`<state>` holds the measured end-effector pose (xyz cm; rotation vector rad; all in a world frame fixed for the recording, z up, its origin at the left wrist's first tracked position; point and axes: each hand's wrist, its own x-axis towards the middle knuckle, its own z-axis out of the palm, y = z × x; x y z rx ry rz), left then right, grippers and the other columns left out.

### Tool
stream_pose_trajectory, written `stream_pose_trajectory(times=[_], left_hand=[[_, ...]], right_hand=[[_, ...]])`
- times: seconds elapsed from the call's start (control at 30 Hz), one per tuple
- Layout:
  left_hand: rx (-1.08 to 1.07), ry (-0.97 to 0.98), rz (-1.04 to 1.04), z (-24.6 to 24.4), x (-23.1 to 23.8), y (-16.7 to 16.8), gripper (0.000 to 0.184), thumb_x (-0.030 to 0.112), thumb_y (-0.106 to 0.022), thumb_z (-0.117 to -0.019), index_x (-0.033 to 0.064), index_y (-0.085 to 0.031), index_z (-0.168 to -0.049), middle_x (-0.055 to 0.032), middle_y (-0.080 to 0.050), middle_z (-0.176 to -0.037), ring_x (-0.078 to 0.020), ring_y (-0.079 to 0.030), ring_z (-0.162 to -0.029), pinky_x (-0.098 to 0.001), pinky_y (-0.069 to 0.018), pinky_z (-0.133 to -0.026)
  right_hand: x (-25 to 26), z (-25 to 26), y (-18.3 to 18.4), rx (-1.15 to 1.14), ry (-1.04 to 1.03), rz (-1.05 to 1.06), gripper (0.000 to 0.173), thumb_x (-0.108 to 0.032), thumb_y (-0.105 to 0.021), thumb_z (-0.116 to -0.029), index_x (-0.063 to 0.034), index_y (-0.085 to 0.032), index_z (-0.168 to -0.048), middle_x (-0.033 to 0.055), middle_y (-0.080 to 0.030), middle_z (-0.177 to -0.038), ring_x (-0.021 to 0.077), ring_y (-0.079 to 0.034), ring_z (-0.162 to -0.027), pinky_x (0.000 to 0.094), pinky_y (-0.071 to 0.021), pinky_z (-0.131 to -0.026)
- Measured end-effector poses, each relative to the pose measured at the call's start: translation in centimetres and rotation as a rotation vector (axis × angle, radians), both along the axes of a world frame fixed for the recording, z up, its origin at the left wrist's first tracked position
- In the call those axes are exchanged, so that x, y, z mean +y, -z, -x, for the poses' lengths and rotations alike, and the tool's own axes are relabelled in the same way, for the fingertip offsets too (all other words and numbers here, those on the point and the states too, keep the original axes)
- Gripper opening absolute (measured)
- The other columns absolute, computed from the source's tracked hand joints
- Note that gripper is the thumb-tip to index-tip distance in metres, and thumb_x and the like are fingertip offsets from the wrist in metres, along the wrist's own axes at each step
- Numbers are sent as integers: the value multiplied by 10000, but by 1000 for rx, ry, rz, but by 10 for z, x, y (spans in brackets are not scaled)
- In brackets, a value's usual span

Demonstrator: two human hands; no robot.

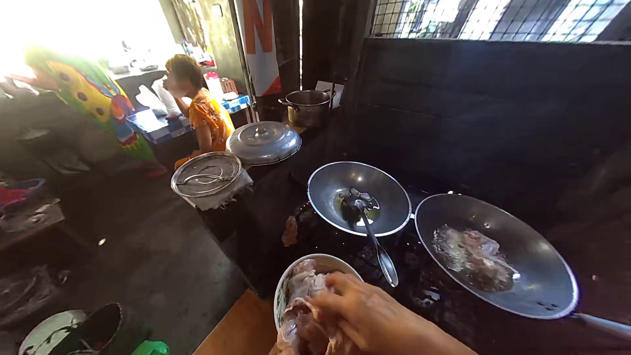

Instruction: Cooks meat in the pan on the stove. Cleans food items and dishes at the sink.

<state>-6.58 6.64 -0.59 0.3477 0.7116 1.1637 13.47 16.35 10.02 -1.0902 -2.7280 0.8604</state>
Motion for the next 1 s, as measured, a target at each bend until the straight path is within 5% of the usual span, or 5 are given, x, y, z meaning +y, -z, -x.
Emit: stream_pose_trajectory(times=[0.17,0.3,0.43,0.73,1.0], left_hand=[[33,12,74,0,-1,-6,308,-41,-496,-805,55,-564,-1089,-63,-754,-904,-166,-739,-848,-388,-612,-826],[-17,20,97,-1,1,-5,274,-34,-444,-839,52,-566,-1068,-73,-749,-906,-168,-736,-848,-381,-613,-826],[-36,38,84,-5,1,-7,264,23,-405,-881,97,-645,-963,-41,-754,-877,-127,-727,-832,-329,-601,-810],[-87,6,49,-7,-2,-1,213,26,-587,-765,96,-688,-939,-76,-760,-893,-157,-736,-837,-364,-604,-805],[-91,3,2,-7,-3,0,196,50,-654,-762,103,-704,-944,-79,-765,-906,-171,-741,-859,-380,-602,-836]], right_hand=[[23,11,-1,-159,-14,57,416,1,-641,-918,-41,-616,-1331,271,-616,-1249,448,-638,-1130,614,-535,-914],[22,-5,1,23,52,-2,474,-36,-504,-1012,-184,-581,-1455,240,-652,-1235,404,-673,-1090,574,-558,-913],[3,-9,-4,-53,-14,-9,317,-78,-581,-979,-149,-706,-1262,275,-653,-1204,453,-680,-1018,616,-563,-803],[2,-45,7,295,35,-408,212,-138,-543,-997,-164,-747,-1050,117,-704,-1042,220,-703,-921,366,-605,-772],[1,-51,11,233,-88,-212,210,-35,-613,-918,-131,-784,-993,155,-709,-1256,385,-572,-1342,570,-460,-1122]])
